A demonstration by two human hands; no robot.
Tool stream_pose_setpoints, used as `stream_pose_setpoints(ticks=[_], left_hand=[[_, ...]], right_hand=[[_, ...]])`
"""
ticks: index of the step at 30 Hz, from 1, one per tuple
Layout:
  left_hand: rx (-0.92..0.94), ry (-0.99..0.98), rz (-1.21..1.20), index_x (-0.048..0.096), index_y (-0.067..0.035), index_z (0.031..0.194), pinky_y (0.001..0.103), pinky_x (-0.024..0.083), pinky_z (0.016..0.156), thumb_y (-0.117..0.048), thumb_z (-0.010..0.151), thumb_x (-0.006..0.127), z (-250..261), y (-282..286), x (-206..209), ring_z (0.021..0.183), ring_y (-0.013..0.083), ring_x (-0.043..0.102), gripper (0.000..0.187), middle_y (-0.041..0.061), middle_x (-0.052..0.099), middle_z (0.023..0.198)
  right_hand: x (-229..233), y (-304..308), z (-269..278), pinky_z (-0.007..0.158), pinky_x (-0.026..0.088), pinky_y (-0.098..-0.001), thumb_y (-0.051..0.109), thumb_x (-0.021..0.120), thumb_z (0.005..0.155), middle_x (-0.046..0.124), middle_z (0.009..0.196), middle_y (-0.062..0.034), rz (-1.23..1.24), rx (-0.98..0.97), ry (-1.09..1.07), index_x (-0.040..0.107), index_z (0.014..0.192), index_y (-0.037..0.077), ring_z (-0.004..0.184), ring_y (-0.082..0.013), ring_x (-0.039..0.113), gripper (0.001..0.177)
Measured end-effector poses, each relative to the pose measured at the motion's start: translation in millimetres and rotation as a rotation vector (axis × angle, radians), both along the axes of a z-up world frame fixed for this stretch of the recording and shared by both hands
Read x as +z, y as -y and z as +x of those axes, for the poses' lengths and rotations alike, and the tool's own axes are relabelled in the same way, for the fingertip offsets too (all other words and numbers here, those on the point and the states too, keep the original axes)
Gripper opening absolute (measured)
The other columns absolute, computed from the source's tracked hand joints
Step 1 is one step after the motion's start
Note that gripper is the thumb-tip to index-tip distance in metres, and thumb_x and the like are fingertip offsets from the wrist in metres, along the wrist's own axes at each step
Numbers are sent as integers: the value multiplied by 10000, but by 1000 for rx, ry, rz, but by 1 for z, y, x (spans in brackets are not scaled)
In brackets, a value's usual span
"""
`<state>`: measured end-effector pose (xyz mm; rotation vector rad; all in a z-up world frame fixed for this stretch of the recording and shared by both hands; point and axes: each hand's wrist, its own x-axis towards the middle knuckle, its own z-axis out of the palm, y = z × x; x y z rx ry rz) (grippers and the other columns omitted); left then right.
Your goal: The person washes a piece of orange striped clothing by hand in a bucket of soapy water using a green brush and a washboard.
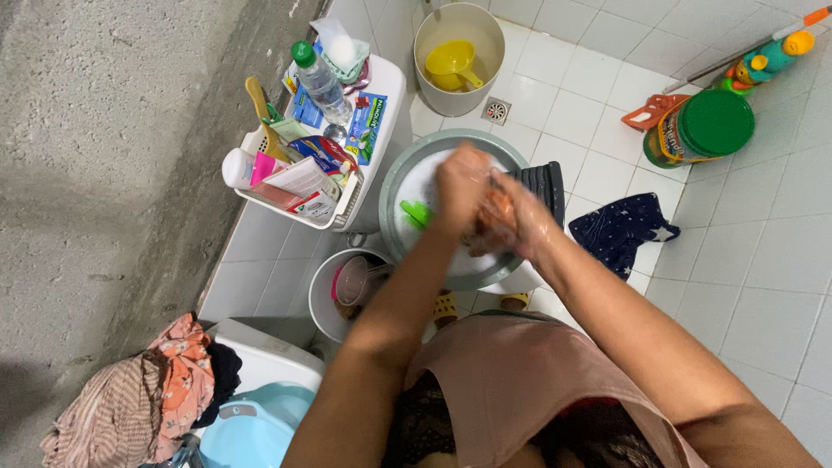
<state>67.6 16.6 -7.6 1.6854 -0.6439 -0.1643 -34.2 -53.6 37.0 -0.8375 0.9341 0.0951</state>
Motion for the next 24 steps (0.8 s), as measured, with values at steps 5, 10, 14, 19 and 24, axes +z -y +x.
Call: stream_pose_setpoints(ticks=[5, 10, 14, 19, 24], left_hand=[[-97, 1, 22, 637, 20, 944, 373, 550, 756, -146, 869, 782, 36, -13, 34, 828, 282, 646, 233, 129, 653, 893], [-272, 362, 31, 686, -12, 1025, 437, 480, 964, -251, 795, 886, 20, -26, 67, 1129, 335, 582, 387, 165, 595, 1163], [-373, 73, -116, 658, -37, 1177, 433, 479, 1090, -231, 898, 792, 15, -48, 27, 1228, 306, 603, 365, 139, 624, 1244], [-226, 31, 368, 784, -105, 1138, 390, 537, 1017, -340, 940, 779, 5, -66, -43, 1069, 269, 686, 307, 105, 756, 1159], [-203, -418, -152, 686, -37, 1229, 387, 527, 1016, -363, 1035, 585, 20, -78, 6, 1151, 260, 662, 393, 141, 698, 1231]], right_hand=[[-15, -4, -25, 788, 542, -423, 392, 626, 976, 693, 1116, -233, -265, 618, -40, 588, 1314, 57, 922, -309, 651, 478], [-25, 13, -16, 784, 634, -315, 384, 634, 902, 750, 997, -95, -204, 386, 134, 599, 1193, 44, 874, -211, 747, 448], [13, 27, -5, 859, 577, -363, 321, 730, 941, 688, 1050, -91, -282, 168, 340, 614, 1174, 28, 962, -201, 674, 393], [65, 43, -10, 1033, 557, -444, 326, 766, 899, 716, 1144, -120, -194, -33, 448, 671, 1147, 31, 1107, -257, 691, 397], [40, 63, -20, 969, 593, -477, 329, 739, 892, 704, 1140, -124, -151, -143, 270, 620, 1113, 68, 1076, -269, 705, 362]])
